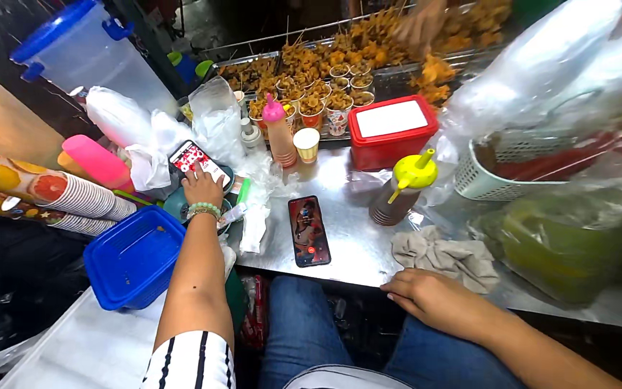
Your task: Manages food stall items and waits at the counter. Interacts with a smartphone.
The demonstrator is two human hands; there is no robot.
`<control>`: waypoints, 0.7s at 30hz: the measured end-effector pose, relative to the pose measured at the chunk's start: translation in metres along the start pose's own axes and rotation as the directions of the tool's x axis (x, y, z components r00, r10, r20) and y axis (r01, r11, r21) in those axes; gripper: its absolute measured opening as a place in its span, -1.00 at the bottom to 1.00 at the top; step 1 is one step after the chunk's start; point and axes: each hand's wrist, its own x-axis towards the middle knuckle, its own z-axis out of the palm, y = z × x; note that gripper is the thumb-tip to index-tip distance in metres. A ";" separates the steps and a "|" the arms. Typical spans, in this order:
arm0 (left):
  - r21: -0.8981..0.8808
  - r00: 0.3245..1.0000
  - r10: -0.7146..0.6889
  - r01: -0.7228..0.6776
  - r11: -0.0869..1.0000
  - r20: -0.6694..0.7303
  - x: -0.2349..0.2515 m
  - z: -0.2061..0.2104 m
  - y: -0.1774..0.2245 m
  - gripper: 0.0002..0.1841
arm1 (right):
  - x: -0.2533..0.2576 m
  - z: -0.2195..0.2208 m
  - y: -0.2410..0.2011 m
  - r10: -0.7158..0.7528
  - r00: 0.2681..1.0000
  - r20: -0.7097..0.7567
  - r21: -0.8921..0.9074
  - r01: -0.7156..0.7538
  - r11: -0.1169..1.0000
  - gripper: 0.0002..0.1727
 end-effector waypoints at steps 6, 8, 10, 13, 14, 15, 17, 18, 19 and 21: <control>-0.066 0.998 0.037 -0.040 0.997 -0.051 0.003 0.003 -0.008 -0.32 | 0.000 -0.001 -0.001 0.013 1.000 0.004 0.020 -0.013 1.000 -0.75; -0.102 0.995 0.036 -0.046 0.994 -0.093 0.001 0.000 -0.005 -0.34 | -0.001 0.000 -0.003 0.015 1.000 -0.011 0.012 -0.015 1.000 -0.76; -0.226 0.983 -0.020 -0.022 0.974 -0.184 -0.013 -0.005 0.008 -0.38 | -0.002 0.000 -0.005 0.012 1.000 -0.005 0.005 -0.012 1.000 -0.76; -0.476 0.936 -0.108 -0.070 0.877 -0.336 -0.049 -0.013 0.044 -0.39 | -0.001 0.000 -0.007 -0.001 1.000 0.011 0.014 0.001 1.000 -0.77; -0.527 0.918 -0.098 -0.131 0.840 -0.385 -0.063 -0.015 0.060 -0.40 | -0.001 0.001 -0.006 -0.006 1.000 0.014 0.014 0.005 1.000 -0.77; -0.558 0.890 -0.057 -0.233 0.796 -0.453 -0.078 -0.017 0.076 -0.43 | -0.001 0.000 -0.006 0.002 0.999 0.035 0.015 -0.003 1.000 -0.76; -0.545 0.799 0.086 -0.480 0.687 -0.595 -0.118 -0.018 0.106 -0.46 | -0.002 -0.004 -0.008 0.038 0.994 0.104 0.022 -0.041 0.999 -0.75; -0.506 0.725 0.164 -0.606 0.614 -0.669 -0.141 -0.016 0.120 -0.45 | -0.002 -0.006 -0.009 0.062 0.988 0.142 0.023 -0.066 0.998 -0.73; -0.447 0.638 0.241 -0.715 0.537 -0.731 -0.164 -0.013 0.132 -0.45 | -0.003 -0.008 -0.010 0.077 0.983 0.164 0.023 -0.082 0.996 -0.73; -0.290 0.436 0.372 -0.876 0.386 -0.820 -0.203 -0.004 0.146 -0.48 | -0.004 -0.009 -0.011 0.084 0.982 0.171 0.024 -0.090 0.996 -0.72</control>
